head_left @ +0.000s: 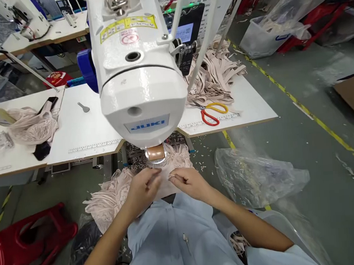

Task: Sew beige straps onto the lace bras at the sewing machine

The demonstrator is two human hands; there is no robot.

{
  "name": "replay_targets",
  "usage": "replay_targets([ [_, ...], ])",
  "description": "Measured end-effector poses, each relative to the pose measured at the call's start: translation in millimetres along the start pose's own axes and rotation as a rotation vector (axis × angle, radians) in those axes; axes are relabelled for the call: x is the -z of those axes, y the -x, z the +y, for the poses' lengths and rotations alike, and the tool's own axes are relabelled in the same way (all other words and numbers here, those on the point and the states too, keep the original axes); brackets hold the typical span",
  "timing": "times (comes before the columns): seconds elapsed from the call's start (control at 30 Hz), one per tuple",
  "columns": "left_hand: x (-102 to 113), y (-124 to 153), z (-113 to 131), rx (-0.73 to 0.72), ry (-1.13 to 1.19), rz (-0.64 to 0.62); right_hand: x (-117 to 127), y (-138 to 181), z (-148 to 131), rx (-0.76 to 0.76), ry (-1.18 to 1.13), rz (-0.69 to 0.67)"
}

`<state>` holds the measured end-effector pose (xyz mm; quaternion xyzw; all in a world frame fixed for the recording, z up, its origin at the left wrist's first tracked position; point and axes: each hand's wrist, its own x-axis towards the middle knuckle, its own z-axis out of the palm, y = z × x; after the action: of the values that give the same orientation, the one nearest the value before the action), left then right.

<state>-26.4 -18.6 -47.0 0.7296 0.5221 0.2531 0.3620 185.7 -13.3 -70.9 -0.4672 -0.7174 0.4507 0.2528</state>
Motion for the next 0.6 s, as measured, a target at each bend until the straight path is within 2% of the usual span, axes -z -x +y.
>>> replay_targets([
  [0.1,-0.6,4.0,14.8,-0.047,-0.005,-0.070,-1.4,1.2,-4.2,0.042,0.079,-0.068],
  [0.27,-11.0,10.0,10.2,-0.071,-0.119,-0.032,-0.5,2.4,-7.4,-0.014,0.050,-0.128],
  [0.43,-13.2,11.7,6.4,-0.082,-0.157,-0.024,0.7,4.8,-10.3,-0.001,0.010,-0.066],
  [0.53,-5.4,11.0,4.9,-0.076,-0.077,-0.117,2.7,5.5,-3.8,0.020,0.014,0.064],
  [0.6,1.1,12.0,4.7,-0.069,-0.028,-0.164,5.1,3.8,2.0,0.007,-0.069,0.110],
])
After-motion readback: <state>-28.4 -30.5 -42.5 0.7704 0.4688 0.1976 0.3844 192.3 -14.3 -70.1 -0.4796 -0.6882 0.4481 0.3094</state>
